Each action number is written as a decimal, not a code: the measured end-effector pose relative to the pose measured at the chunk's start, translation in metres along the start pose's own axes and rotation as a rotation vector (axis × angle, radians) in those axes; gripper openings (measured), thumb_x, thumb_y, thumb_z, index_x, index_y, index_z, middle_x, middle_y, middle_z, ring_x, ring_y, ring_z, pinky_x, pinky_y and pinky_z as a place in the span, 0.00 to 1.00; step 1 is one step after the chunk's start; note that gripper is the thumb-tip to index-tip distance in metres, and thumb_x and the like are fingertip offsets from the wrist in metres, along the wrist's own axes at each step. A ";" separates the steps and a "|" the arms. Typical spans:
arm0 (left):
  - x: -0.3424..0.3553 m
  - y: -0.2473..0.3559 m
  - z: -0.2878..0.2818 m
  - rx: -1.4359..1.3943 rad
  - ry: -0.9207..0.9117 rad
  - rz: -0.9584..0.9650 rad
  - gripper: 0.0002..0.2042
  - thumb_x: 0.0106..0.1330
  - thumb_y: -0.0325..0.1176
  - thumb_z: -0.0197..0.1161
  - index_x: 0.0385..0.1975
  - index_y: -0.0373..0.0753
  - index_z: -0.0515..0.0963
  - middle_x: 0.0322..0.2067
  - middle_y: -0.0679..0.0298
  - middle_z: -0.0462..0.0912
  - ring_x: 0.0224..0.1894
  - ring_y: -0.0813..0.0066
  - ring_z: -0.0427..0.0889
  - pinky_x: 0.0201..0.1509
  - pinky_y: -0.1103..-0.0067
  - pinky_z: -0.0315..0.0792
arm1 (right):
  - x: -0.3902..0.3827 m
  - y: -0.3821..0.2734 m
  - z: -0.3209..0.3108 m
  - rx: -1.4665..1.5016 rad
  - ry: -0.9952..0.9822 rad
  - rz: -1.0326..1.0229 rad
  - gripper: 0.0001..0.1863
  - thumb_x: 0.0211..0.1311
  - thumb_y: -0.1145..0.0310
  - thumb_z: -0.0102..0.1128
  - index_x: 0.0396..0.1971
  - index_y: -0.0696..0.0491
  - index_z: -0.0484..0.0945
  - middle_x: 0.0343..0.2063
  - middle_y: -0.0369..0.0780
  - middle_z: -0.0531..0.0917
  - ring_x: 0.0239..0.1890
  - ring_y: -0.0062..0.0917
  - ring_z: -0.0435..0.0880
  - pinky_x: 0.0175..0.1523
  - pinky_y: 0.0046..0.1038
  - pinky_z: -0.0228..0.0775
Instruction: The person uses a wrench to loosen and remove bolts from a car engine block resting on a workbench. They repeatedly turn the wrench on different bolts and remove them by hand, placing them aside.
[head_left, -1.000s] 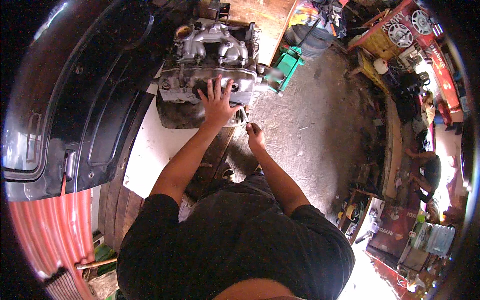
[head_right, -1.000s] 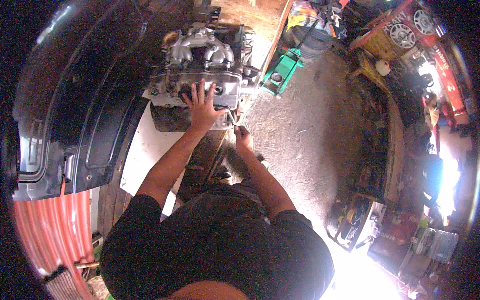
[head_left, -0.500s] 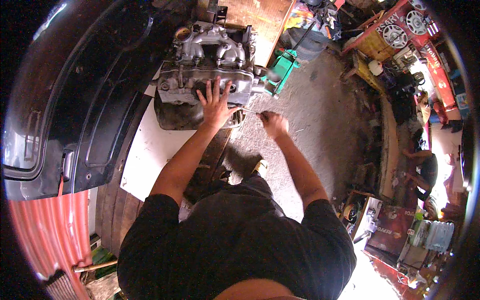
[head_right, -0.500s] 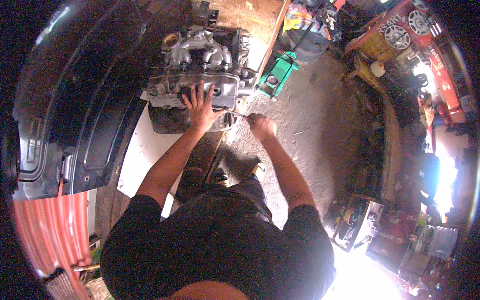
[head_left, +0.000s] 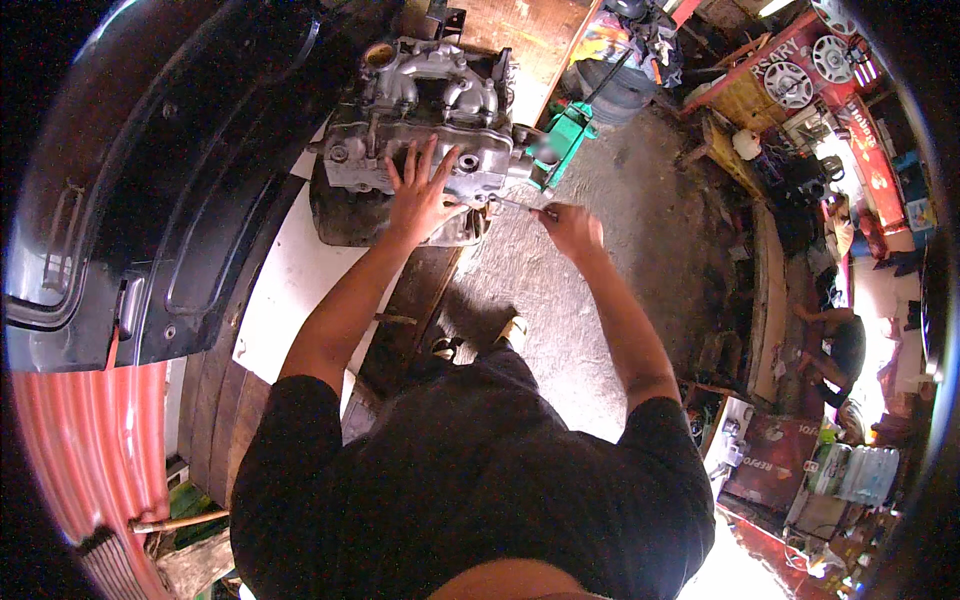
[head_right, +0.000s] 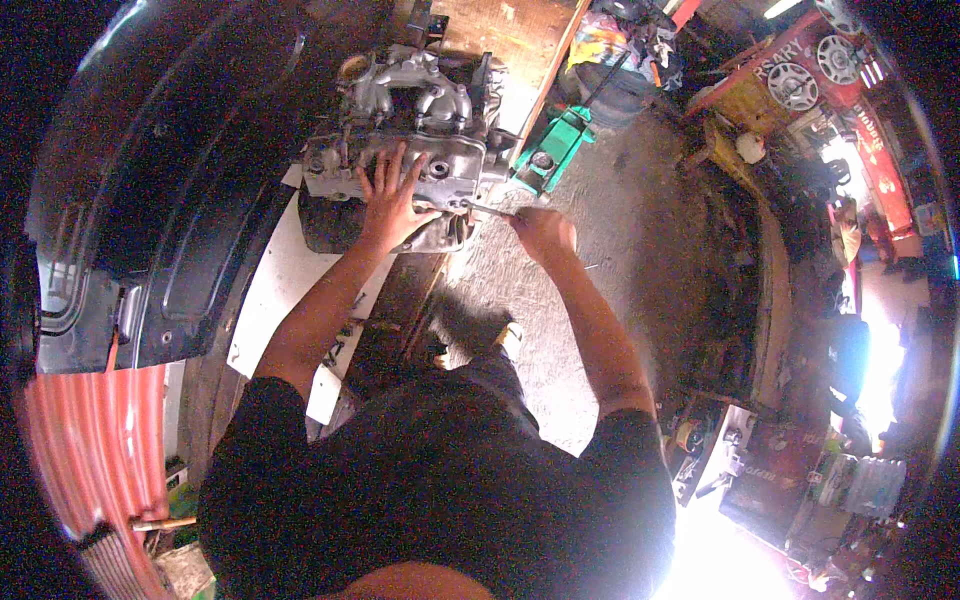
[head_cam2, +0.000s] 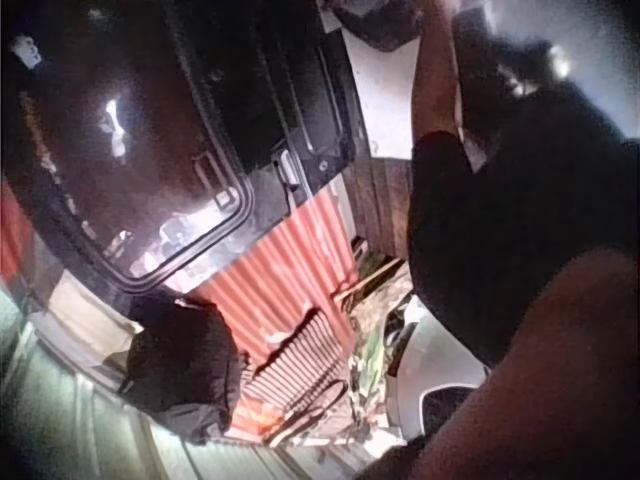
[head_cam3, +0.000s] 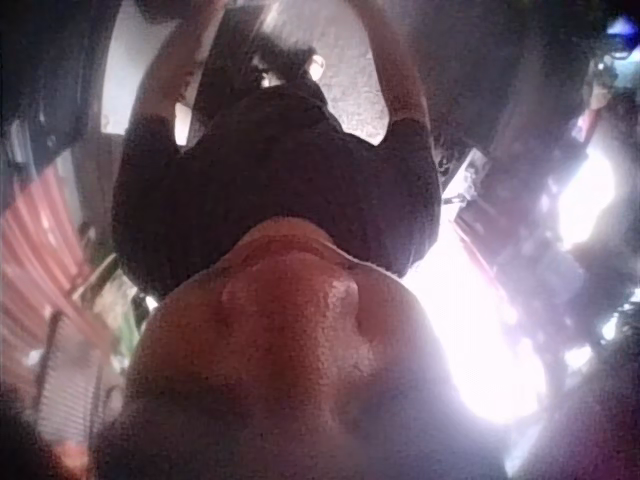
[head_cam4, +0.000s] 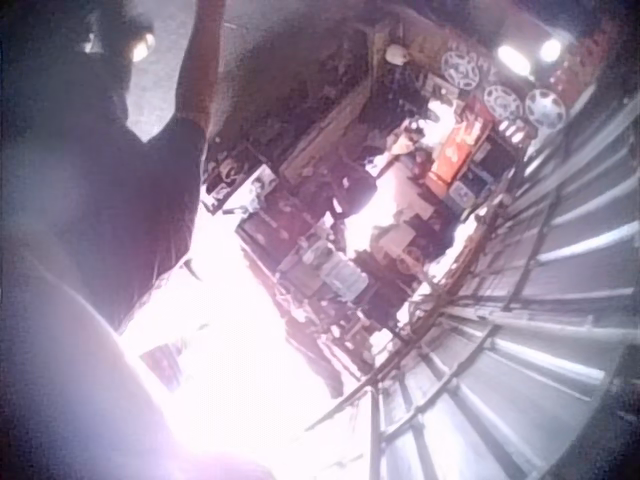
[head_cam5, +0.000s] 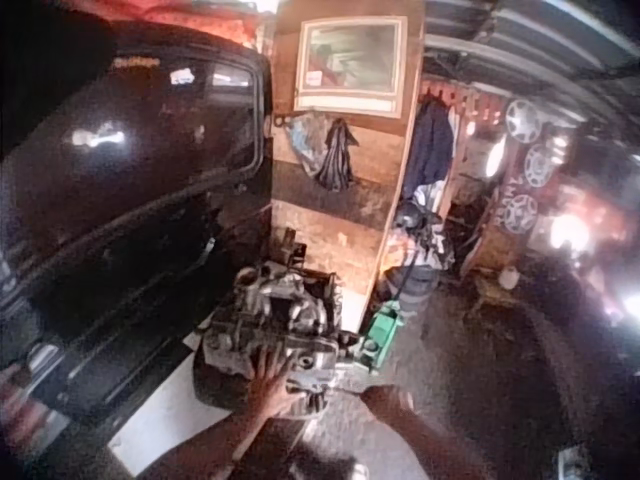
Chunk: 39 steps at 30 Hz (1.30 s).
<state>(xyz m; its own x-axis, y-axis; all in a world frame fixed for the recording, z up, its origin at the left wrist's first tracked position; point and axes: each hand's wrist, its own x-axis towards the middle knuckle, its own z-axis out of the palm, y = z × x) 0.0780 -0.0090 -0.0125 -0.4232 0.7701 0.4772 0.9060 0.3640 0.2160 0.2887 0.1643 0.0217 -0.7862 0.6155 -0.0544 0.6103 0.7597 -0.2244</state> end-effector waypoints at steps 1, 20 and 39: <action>0.001 0.000 0.000 -0.003 0.007 0.002 0.52 0.36 0.54 0.74 0.67 0.56 0.53 0.68 0.56 0.46 0.69 0.48 0.44 0.64 0.40 0.32 | -0.008 0.011 0.015 0.133 0.015 0.044 0.21 0.59 0.43 0.52 0.34 0.45 0.84 0.26 0.41 0.83 0.31 0.36 0.83 0.35 0.36 0.73; 0.005 0.005 0.005 0.015 0.004 -0.025 0.52 0.37 0.59 0.72 0.67 0.56 0.53 0.69 0.58 0.45 0.70 0.50 0.41 0.63 0.39 0.32 | -0.026 -0.003 0.131 0.932 0.021 0.277 0.20 0.61 0.51 0.57 0.29 0.56 0.81 0.18 0.34 0.76 0.24 0.18 0.71 0.31 0.24 0.65; -0.053 0.027 0.058 -0.535 0.144 -0.266 0.27 0.49 0.52 0.68 0.42 0.38 0.74 0.47 0.51 0.75 0.49 0.53 0.74 0.51 0.63 0.66 | -0.017 -0.025 0.178 1.027 0.097 0.294 0.25 0.62 0.46 0.52 0.28 0.57 0.79 0.19 0.39 0.77 0.24 0.22 0.72 0.34 0.28 0.67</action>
<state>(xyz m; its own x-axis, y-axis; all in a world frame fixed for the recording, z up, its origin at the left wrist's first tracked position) 0.1244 -0.0096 -0.0810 -0.6637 0.5968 0.4509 0.6634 0.1912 0.7234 0.2692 0.0971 -0.1453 -0.5828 0.7941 -0.1726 0.3657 0.0666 -0.9283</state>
